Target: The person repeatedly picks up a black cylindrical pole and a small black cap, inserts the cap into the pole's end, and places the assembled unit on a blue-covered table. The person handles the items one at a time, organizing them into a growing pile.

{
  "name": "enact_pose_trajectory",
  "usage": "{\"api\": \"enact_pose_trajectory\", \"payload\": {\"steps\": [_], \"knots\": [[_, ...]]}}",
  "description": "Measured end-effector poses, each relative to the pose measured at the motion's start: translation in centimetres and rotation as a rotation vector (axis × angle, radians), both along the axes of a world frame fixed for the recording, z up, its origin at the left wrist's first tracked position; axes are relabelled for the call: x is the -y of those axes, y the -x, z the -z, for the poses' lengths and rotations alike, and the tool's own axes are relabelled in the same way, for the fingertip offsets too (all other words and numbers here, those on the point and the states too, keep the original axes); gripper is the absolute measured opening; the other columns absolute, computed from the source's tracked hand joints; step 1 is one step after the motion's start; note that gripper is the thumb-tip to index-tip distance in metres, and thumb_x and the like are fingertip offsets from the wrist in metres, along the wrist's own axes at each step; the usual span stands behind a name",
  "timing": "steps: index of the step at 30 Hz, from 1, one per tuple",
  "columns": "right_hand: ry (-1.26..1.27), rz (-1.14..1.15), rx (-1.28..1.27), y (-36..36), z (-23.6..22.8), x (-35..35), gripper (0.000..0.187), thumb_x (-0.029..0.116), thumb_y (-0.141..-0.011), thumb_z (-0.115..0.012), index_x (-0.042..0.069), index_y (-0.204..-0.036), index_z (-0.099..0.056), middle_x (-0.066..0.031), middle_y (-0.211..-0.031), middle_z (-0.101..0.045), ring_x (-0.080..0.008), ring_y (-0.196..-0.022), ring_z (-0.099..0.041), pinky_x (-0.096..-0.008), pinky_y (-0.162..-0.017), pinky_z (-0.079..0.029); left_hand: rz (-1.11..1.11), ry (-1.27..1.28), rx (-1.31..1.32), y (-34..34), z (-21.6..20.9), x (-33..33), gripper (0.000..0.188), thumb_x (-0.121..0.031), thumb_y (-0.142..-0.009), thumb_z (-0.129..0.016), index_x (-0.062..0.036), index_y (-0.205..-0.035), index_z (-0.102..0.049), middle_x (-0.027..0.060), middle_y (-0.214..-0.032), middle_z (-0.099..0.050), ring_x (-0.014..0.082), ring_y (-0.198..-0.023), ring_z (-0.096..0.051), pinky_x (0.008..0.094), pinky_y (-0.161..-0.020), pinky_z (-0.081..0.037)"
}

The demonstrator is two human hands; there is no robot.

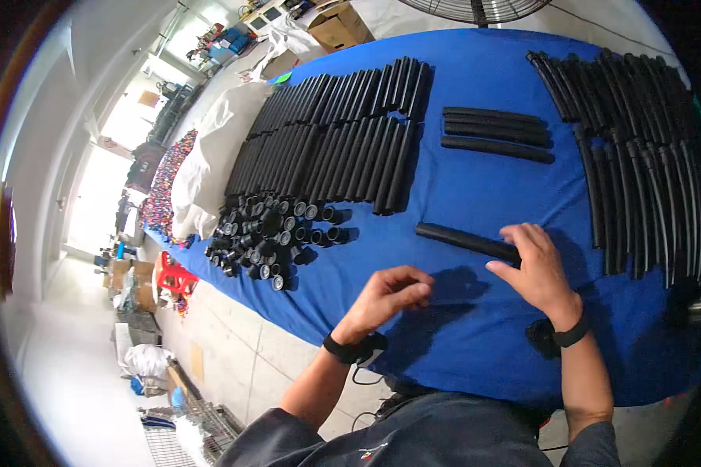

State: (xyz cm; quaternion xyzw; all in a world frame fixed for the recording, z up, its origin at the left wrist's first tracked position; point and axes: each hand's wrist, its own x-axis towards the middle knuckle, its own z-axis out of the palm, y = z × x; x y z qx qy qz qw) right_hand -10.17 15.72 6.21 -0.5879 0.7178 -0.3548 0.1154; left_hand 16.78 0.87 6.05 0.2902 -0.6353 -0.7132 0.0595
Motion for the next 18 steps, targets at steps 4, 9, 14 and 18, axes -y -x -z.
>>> {"api": "enact_pose_trajectory", "payload": {"steps": [4, 9, 14, 18], "knots": [[-0.075, -0.066, -0.060, 0.1, 1.2, -0.6, 0.051, 0.022, -0.074, -0.086, 0.002, -0.117, -0.067, -0.0105, -0.105, -0.060, -0.0290, -0.103, -0.057, -0.0422, -0.093, -0.046, -0.327, 0.391, 0.177, -3.7, -2.3, 2.5, 0.023, -0.016, -0.096, -0.074, 0.0005, -0.111, -0.070, 0.0051, -0.093, -0.071, 0.0100, -0.080, -0.065, 0.0268, -0.071, -0.053], [-0.052, -0.073, -0.091, 0.1, 1.6, -1.0, 0.048, 0.023, -0.073, -0.087, 0.006, -0.113, -0.067, -0.0086, -0.104, -0.057, -0.0275, -0.102, -0.054, -0.0413, -0.093, -0.044, -0.317, 1.504, 0.406, -5.0, -2.2, 7.5, 0.033, -0.003, -0.086, -0.067, -0.0106, -0.117, -0.070, 0.0120, -0.122, -0.065, 0.0333, -0.088, -0.072, 0.0431, -0.073, -0.059], [-0.045, -0.062, -0.111, -0.1, 1.5, -1.0, 0.046, 0.025, -0.073, -0.087, 0.007, -0.110, -0.067, -0.0084, -0.104, -0.057, -0.0279, -0.102, -0.055, -0.0418, -0.092, -0.043, -0.036, 1.508, 0.661, -5.3, -0.5, 10.2, 0.034, -0.003, -0.091, -0.058, -0.0140, -0.120, -0.070, 0.0108, -0.124, -0.064, 0.0360, -0.095, -0.072, 0.0473, -0.077, -0.060], [-0.067, -0.053, -0.172, -0.5, 1.1, -1.2, 0.048, 0.026, -0.074, -0.087, 0.005, -0.112, -0.066, -0.0099, -0.106, -0.056, -0.0285, -0.102, -0.055, -0.0419, -0.092, -0.044, -0.002, 1.487, 0.654, -4.8, -0.1, 11.0, 0.033, -0.005, -0.092, -0.058, -0.0162, -0.121, -0.071, 0.0114, -0.123, -0.064, 0.0367, -0.094, -0.071, 0.0477, -0.076, -0.060]]}}
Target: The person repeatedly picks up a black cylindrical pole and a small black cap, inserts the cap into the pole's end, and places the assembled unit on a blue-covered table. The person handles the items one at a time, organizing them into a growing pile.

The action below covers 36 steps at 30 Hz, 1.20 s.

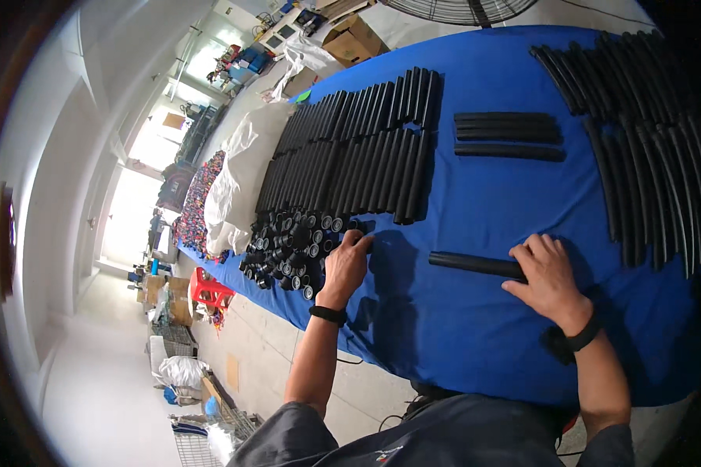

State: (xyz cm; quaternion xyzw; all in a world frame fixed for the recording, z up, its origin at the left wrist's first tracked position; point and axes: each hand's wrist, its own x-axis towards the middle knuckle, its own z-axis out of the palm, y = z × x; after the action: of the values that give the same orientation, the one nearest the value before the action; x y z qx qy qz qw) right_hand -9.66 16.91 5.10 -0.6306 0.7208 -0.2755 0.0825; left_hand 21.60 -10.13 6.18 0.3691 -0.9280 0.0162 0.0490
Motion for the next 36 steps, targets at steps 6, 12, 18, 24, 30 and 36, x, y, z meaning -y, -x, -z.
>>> {"api": "enact_pose_trajectory", "payload": {"steps": [6, 12, 18, 24, 30, 36], "knots": [[0.079, -0.028, -0.147, -4.0, 0.0, 0.8, 0.039, 0.019, -0.081, -0.081, 0.002, -0.112, -0.064, -0.0117, -0.106, -0.056, -0.0293, -0.101, -0.055, -0.0424, -0.088, -0.046, 0.083, -0.224, -0.449, 1.6, -1.5, -0.8, 0.034, -0.016, -0.099, -0.062, -0.0148, -0.133, -0.067, 0.0097, -0.107, -0.066, 0.0268, -0.085, -0.069, 0.0384, -0.073, -0.058], [0.026, 0.077, -0.132, -3.7, 0.2, 0.7, 0.031, 0.010, -0.085, -0.075, 0.002, -0.113, -0.063, -0.0131, -0.106, -0.056, -0.0325, -0.102, -0.055, -0.0436, -0.089, -0.046, 0.065, -1.796, -1.482, 8.5, -4.0, -3.6, 0.035, -0.025, -0.106, -0.058, -0.0081, -0.136, -0.062, 0.0090, -0.121, -0.068, 0.0255, -0.118, -0.065, 0.0309, -0.080, -0.057], [-0.019, 0.350, -0.100, -1.5, -0.5, -4.2, 0.030, 0.006, -0.088, -0.070, -0.002, -0.115, -0.063, -0.0180, -0.106, -0.058, -0.0388, -0.101, -0.056, -0.0478, -0.088, -0.047, 0.046, -2.250, -1.348, 17.2, 0.7, -4.1, 0.036, -0.045, -0.102, -0.062, -0.0128, -0.087, -0.065, 0.0047, -0.089, -0.065, 0.0212, -0.090, -0.065, 0.0309, -0.069, -0.052], [0.013, 0.525, 0.033, 0.0, -0.4, -6.6, 0.030, 0.013, -0.094, -0.069, -0.002, -0.120, -0.063, -0.0176, -0.103, -0.060, -0.0354, -0.097, -0.060, -0.0430, -0.087, -0.048, 0.061, -2.233, -1.072, 21.7, 3.9, -7.8, 0.018, -0.020, -0.104, -0.057, -0.0055, -0.113, -0.060, 0.0040, -0.078, -0.059, 0.0156, -0.064, -0.056, 0.0273, -0.052, -0.044], [0.040, 0.436, 0.258, -1.1, -1.3, -6.7, 0.030, 0.011, -0.096, -0.068, -0.004, -0.122, -0.063, -0.0180, -0.109, -0.064, -0.0325, -0.097, -0.064, -0.0392, -0.087, -0.051, 0.435, -2.256, -0.974, 21.3, 2.5, -9.4, 0.057, -0.002, -0.091, -0.071, -0.0029, -0.146, -0.053, 0.0164, -0.118, -0.071, 0.0184, -0.079, -0.070, 0.0246, -0.055, -0.055], [0.071, 0.436, 0.328, -3.1, -1.6, -5.7, 0.046, 0.012, -0.087, -0.079, 0.001, -0.127, -0.060, -0.0157, -0.111, -0.063, -0.0274, -0.101, -0.064, -0.0368, -0.089, -0.051, 0.630, -2.510, -0.878, 20.4, 4.8, -8.5, 0.054, -0.001, -0.084, -0.079, -0.0053, -0.136, -0.065, 0.0217, -0.125, -0.069, 0.0200, -0.078, -0.071, 0.0275, -0.058, -0.057]]}}
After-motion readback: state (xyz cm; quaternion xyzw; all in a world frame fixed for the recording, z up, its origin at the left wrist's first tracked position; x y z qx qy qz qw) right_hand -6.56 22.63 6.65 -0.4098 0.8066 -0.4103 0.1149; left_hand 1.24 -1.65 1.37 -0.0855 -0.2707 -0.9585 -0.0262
